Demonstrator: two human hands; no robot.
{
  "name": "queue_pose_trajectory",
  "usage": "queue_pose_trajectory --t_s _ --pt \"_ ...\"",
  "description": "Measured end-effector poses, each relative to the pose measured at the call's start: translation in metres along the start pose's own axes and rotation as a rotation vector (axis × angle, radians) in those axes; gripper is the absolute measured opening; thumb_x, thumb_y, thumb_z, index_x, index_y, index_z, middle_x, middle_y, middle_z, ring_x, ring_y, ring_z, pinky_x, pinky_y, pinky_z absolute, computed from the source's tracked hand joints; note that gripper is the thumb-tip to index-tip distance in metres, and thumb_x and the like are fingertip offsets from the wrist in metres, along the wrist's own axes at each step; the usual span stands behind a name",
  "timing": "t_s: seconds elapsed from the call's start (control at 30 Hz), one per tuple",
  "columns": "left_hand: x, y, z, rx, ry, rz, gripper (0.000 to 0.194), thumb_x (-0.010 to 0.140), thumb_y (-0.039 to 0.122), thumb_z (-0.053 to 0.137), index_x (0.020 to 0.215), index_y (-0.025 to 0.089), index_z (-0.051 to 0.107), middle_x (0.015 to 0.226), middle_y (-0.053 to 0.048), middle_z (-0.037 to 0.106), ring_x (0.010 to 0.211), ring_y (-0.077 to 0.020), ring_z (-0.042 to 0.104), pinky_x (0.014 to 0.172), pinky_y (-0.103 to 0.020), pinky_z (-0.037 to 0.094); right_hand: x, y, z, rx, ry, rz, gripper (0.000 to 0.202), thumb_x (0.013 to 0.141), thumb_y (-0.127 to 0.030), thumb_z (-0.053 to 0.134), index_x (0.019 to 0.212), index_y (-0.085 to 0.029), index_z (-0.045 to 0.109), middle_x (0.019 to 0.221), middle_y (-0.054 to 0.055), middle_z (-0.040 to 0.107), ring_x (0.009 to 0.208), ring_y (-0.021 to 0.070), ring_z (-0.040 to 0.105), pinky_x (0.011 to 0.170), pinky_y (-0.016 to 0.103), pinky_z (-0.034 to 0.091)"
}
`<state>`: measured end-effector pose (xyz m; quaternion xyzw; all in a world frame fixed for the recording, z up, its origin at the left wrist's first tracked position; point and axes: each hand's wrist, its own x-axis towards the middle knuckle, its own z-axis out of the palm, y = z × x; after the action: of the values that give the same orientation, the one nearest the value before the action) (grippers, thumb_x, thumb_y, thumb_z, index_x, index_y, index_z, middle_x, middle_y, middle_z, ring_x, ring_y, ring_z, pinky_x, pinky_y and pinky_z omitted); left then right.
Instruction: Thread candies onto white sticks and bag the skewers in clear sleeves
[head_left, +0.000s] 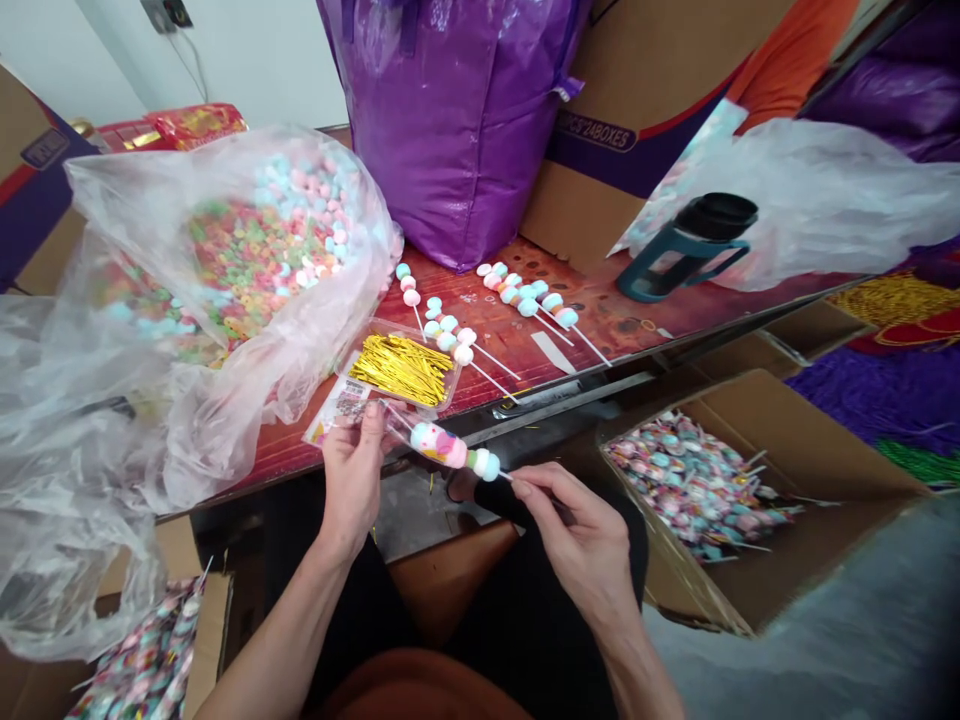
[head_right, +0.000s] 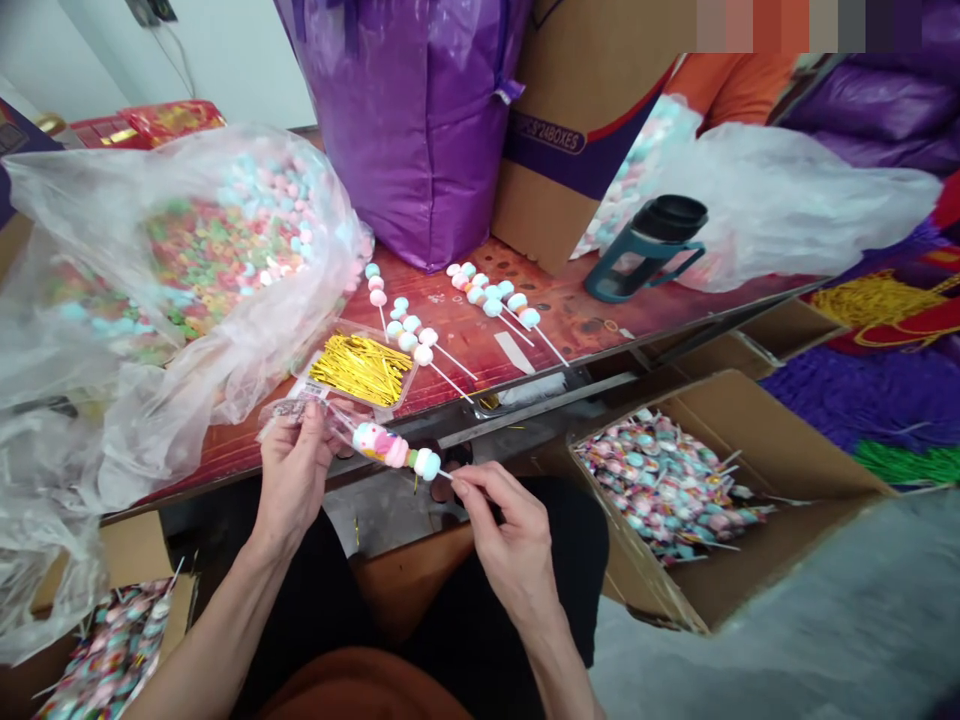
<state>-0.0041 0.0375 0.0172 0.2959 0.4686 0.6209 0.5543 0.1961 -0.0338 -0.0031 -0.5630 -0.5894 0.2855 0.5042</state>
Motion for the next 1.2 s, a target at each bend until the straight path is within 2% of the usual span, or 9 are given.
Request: queue_pose_trajectory --t_s 0.13,0.33,0.47,0.67,0.83,1.07,1.2 --pt "-0.003 -0.001 0.005 -0.041 -0.006 -0.097 0.042 0.076 0.053 0.077 0.095 0.017 0.067 0.09 -0.006 0.075 0.079 -0.0159 0.072 0.067 -0.024 0.056 -0.002 -0.002 0.007 -0.018 0.004 -0.008 0.012 0.094 -0.019 0.06 0.088 -0.021 0.07 0.078 0.001 0.066 0.07 0.0143 0.062 0.061 0.025 0.049" --pt "-0.014 -0.01 0.009 0.001 -0.033 -0.105 0.04 0.075 0.048 0.079 0.098 0.018 0.066 0.091 -0.004 0.075 0.079 -0.0159 0.073 0.069 -0.024 0.057 -0.007 -0.003 0.021 -0.179 0.049 -0.182 0.014 0.096 -0.012 0.055 0.095 -0.021 0.066 0.077 0.002 0.06 0.069 0.0136 0.058 0.064 0.026 0.049" --pt "-0.012 -0.01 0.006 -0.018 -0.065 -0.166 0.045 0.069 0.045 0.085 0.098 0.016 0.068 0.087 -0.006 0.076 0.076 -0.0176 0.073 0.07 -0.027 0.058 -0.008 -0.004 0.022 -0.227 -0.049 -0.23 0.017 0.097 -0.009 0.051 0.094 -0.019 0.063 0.077 0.002 0.056 0.068 0.0126 0.056 0.064 0.024 0.047" --pt "-0.006 -0.01 -0.001 -0.058 -0.091 -0.257 0.039 0.073 0.045 0.082 0.095 0.016 0.069 0.088 -0.006 0.076 0.078 -0.0164 0.073 0.071 -0.026 0.058 -0.008 -0.007 0.013 -0.209 -0.114 -0.155 0.016 0.098 -0.012 0.048 0.092 -0.02 0.061 0.074 0.0 0.056 0.064 0.0113 0.055 0.06 0.022 0.045" --pt "-0.009 -0.012 0.003 -0.01 -0.08 -0.221 0.046 0.066 0.046 0.086 0.097 0.016 0.07 0.084 -0.004 0.076 0.074 -0.0151 0.072 0.066 -0.023 0.056 -0.008 -0.011 0.014 -0.193 -0.14 -0.108 0.015 0.099 -0.017 0.051 0.089 -0.021 0.061 0.068 -0.002 0.056 0.059 0.0103 0.054 0.057 0.021 0.043" --pt "-0.008 -0.011 0.005 -0.07 -0.148 -0.252 0.043 0.072 0.045 0.082 0.099 0.016 0.067 0.095 -0.009 0.077 0.087 -0.0234 0.075 0.077 -0.033 0.059 -0.011 -0.013 0.024 -0.256 -0.187 -0.285 0.018 0.097 -0.012 0.049 0.087 -0.02 0.062 0.071 0.001 0.059 0.061 0.0117 0.056 0.059 0.023 0.045" --pt "-0.011 -0.014 0.006 -0.091 -0.158 -0.271 0.039 0.074 0.043 0.082 0.098 0.015 0.066 0.097 -0.01 0.077 0.093 -0.0248 0.075 0.08 -0.034 0.058 -0.013 -0.016 0.034 -0.329 -0.139 -0.325 0.022 0.096 -0.01 0.05 0.079 -0.02 0.061 0.063 -0.001 0.053 0.055 0.0112 0.05 0.055 0.023 0.041"
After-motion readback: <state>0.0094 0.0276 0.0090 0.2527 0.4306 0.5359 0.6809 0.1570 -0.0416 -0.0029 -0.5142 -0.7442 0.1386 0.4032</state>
